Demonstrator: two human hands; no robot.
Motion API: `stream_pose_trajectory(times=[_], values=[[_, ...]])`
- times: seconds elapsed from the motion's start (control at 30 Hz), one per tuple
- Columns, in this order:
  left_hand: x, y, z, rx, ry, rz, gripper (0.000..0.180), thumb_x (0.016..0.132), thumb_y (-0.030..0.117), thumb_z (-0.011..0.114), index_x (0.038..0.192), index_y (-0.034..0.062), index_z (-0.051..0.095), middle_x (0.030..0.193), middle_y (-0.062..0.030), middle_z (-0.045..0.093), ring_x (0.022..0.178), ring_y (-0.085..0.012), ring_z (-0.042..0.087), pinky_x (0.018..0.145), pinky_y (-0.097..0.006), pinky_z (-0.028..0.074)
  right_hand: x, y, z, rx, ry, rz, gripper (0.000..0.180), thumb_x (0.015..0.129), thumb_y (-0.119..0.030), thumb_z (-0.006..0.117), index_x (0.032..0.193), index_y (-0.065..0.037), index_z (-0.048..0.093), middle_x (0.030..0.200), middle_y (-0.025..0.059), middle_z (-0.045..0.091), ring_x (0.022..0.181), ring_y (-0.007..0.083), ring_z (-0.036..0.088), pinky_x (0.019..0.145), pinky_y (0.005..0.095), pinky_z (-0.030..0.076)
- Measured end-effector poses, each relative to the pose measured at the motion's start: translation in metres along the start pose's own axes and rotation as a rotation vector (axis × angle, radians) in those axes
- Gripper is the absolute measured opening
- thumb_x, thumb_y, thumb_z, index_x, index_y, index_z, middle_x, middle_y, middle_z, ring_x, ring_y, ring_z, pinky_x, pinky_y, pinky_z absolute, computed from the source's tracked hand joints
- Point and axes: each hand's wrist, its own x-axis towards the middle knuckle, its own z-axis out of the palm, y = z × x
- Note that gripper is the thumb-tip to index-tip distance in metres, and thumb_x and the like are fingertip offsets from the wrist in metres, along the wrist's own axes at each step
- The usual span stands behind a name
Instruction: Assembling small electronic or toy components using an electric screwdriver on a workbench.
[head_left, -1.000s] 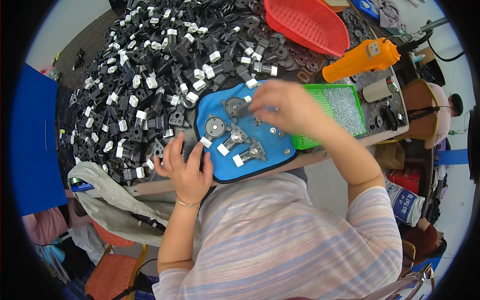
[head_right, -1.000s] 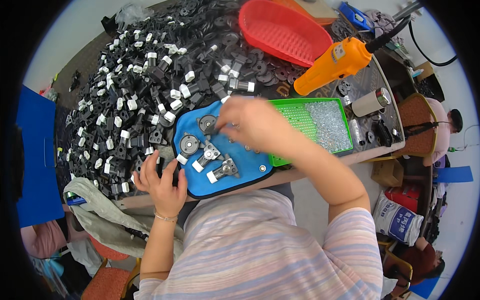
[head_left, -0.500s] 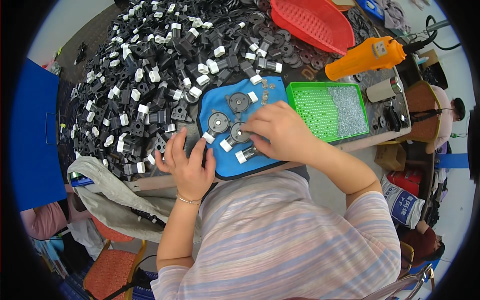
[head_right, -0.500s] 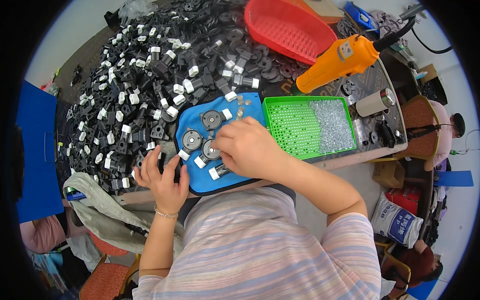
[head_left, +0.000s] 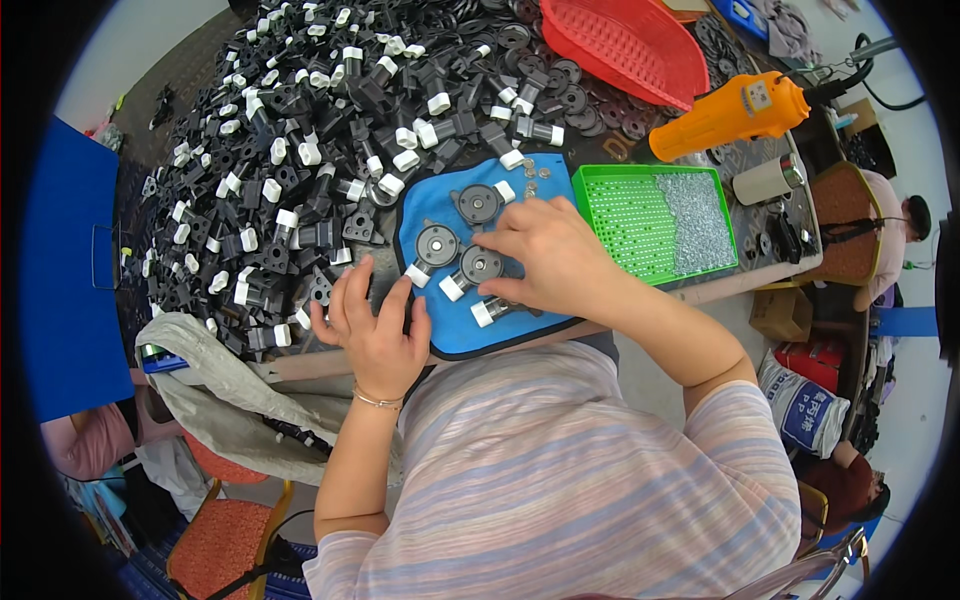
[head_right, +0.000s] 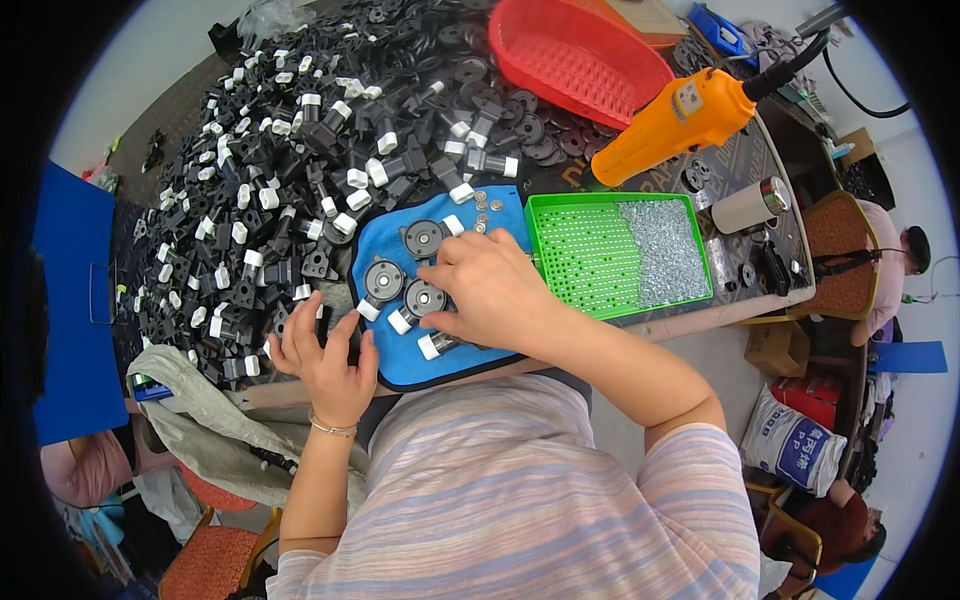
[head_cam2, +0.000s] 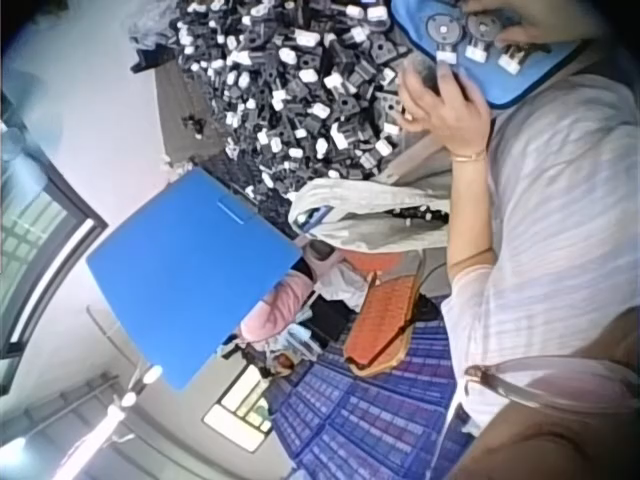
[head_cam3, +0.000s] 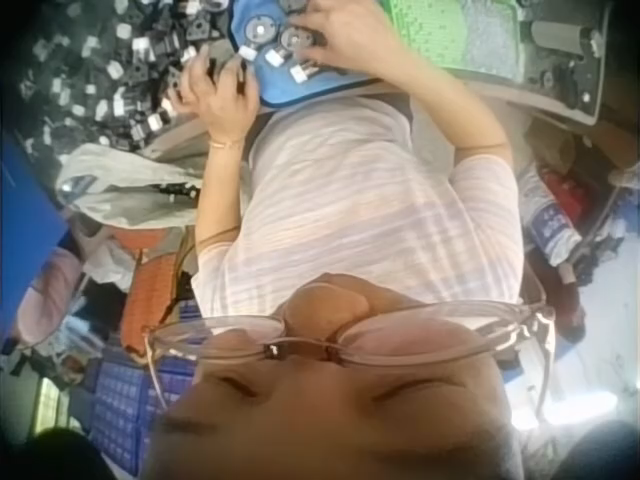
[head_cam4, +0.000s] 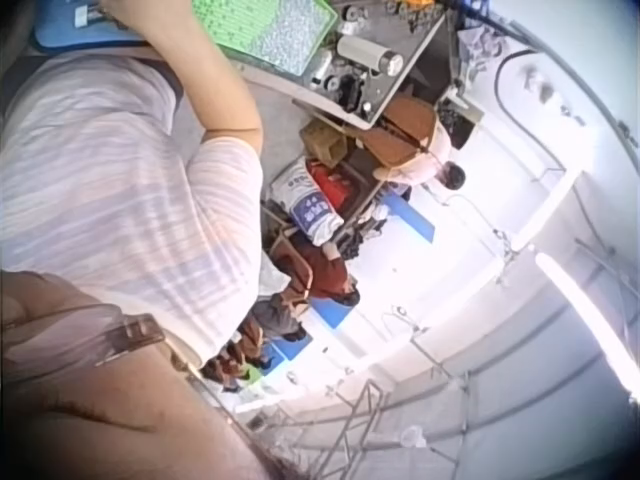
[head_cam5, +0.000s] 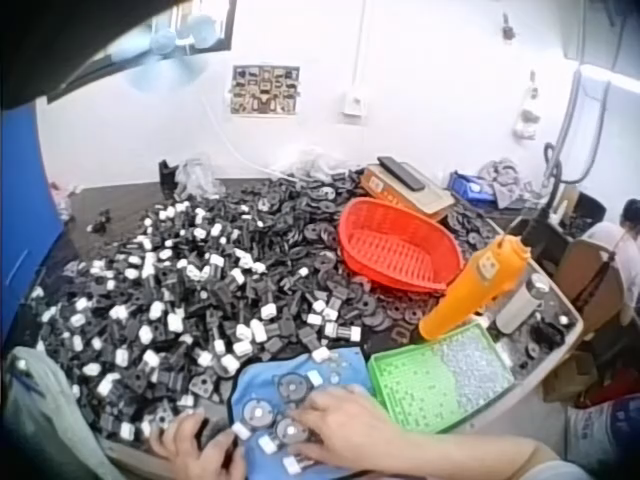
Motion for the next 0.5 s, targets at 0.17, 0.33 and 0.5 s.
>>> stream_pose_trajectory(times=[0.17,0.33,0.5], values=[[0.000,0.000,-0.001,-0.002,0.000,0.001,0.020,0.073,0.023,0.066,0.091,0.0151,0.066,0.125,-0.0103,0.050,0.118,-0.0272,0.041,0.104,-0.048,0.005,0.000,-0.003,0.001,-0.023,-0.036,0.011,0.045,0.064,-0.035,0.077,0.100,-0.010,0.068,0.080,0.0038,0.057,0.080,0.0207,0.056,0.072,0.0336,0.038],[0.001,0.001,0.000,-0.003,-0.003,0.000,0.020,0.072,0.023,0.066,0.091,0.0149,0.066,0.124,-0.0104,0.050,0.117,-0.0272,0.041,0.104,-0.048,0.005,-0.002,-0.002,0.004,-0.036,-0.028,0.018,0.045,0.064,-0.036,0.076,0.100,-0.010,0.068,0.078,0.0035,0.058,0.077,0.0208,0.057,0.071,0.0334,0.038],[0.000,0.000,-0.001,0.001,0.001,-0.003,0.020,0.072,0.023,0.065,0.091,0.0146,0.066,0.124,-0.0107,0.050,0.117,-0.0275,0.041,0.104,-0.048,0.005,0.002,0.014,-0.011,0.028,0.065,0.062,0.038,0.066,-0.034,0.076,0.095,-0.011,0.068,0.081,0.0043,0.060,0.079,0.0226,0.058,0.074,0.0344,0.040]])
